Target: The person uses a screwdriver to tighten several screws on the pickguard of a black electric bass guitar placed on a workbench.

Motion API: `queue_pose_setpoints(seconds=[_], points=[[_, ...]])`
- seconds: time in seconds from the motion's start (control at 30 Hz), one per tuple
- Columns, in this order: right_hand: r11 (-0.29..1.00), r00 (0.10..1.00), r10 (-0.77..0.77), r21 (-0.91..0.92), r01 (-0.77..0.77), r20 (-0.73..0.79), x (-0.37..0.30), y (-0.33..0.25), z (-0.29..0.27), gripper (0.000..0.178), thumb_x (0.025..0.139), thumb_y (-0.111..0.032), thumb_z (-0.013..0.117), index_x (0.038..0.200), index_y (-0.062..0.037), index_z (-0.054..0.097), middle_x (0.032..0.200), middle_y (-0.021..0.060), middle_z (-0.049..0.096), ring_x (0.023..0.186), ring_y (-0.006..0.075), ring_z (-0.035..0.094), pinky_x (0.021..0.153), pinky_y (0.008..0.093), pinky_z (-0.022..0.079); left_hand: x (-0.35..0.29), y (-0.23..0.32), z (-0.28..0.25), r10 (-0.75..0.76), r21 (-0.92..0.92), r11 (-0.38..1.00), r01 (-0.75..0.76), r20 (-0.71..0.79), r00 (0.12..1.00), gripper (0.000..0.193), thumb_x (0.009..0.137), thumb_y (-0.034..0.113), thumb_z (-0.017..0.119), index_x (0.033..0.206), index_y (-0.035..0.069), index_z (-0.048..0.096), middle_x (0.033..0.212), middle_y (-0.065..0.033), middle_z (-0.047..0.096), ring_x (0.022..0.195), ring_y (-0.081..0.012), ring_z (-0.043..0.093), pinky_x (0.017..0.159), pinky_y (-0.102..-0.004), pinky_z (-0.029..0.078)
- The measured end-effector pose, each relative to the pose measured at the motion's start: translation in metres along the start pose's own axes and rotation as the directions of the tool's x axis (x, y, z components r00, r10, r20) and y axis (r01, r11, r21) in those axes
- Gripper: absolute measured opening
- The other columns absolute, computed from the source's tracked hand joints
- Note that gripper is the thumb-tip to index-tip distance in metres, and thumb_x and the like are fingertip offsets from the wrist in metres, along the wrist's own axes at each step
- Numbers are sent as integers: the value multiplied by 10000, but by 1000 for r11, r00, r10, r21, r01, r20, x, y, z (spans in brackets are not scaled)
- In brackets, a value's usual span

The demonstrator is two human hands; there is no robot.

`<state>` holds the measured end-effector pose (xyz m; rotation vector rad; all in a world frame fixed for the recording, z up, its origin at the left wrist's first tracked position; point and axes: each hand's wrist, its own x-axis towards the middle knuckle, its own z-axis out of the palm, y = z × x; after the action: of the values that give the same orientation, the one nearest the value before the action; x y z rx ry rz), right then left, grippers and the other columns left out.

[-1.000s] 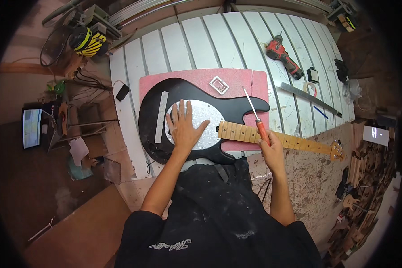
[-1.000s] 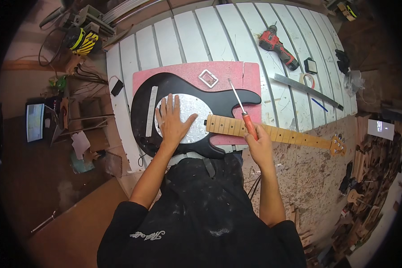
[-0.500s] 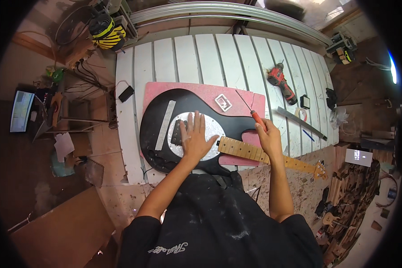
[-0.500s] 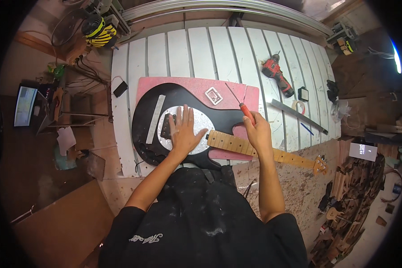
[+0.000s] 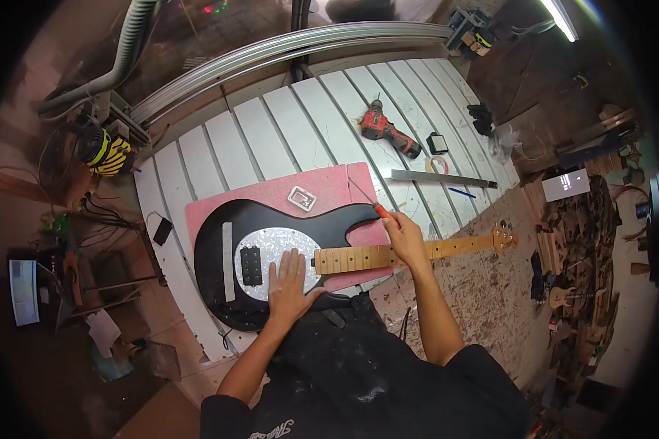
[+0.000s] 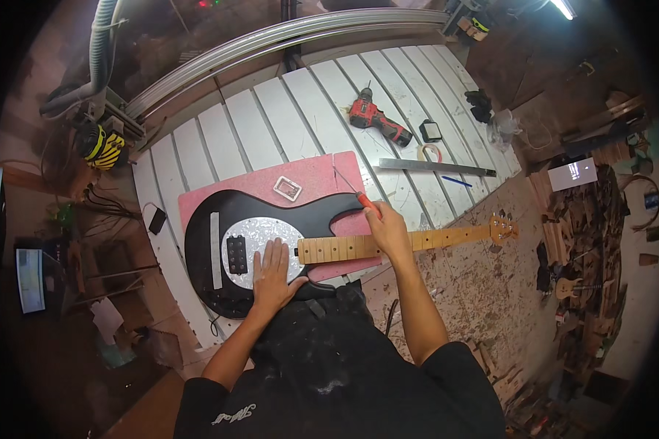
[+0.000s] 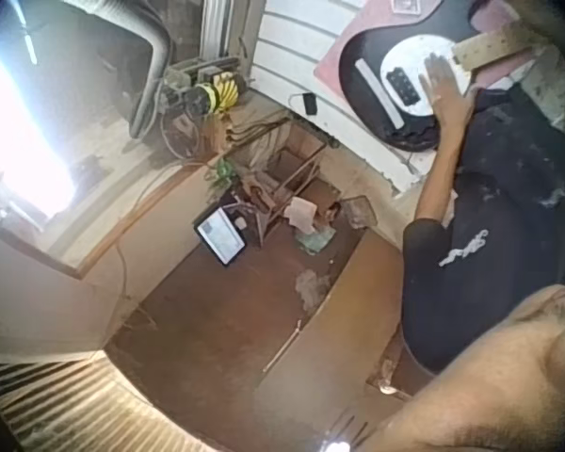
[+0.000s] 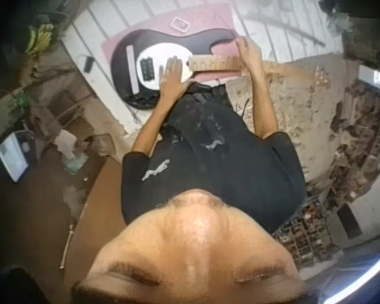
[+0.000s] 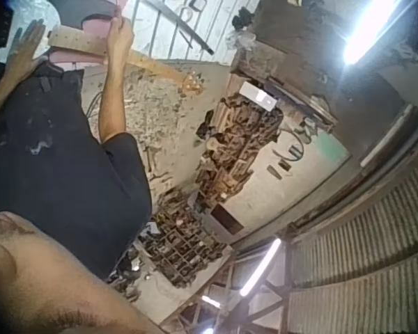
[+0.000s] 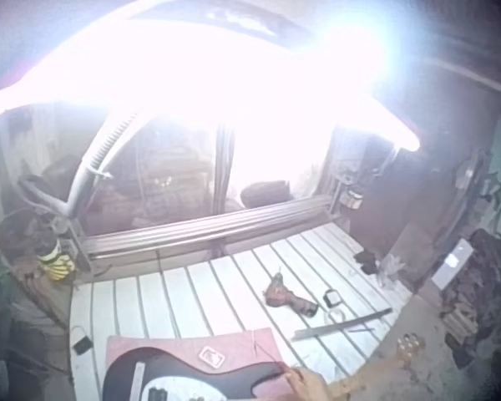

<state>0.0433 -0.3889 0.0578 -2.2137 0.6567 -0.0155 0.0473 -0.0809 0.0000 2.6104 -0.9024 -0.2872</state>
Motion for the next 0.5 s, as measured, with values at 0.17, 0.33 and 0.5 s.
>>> queue_pose_setpoints(seconds=[0.17,0.33,0.5], points=[[995,996,-73,67,76,-55,26,33,-1,345,954,-238,519,1148,31,615,1011,235,665,975,369,640,859,398,478,-24,0,-4,-72,61,996,70,22,997,938,840,588,587,1466,-49,300,1563,-215,242,1463,-356,194,1158,-563,151],[981,977,-188,30,192,-102,79,72,18,333,954,-209,511,1161,37,598,1031,244,645,999,377,618,894,422,465,-42,8,-1,-151,79,985,150,1,989,927,841,576,596,1457,-55,312,1556,-227,246,1459,-366,200,1152,-561,177],[937,931,-350,-44,347,-104,117,84,35,327,904,-149,573,1183,20,588,1090,248,632,1050,401,584,914,446,449,-62,20,2,-275,138,951,277,-32,961,915,842,560,608,1452,-58,318,1550,-229,258,1456,-365,207,1150,-551,193]])
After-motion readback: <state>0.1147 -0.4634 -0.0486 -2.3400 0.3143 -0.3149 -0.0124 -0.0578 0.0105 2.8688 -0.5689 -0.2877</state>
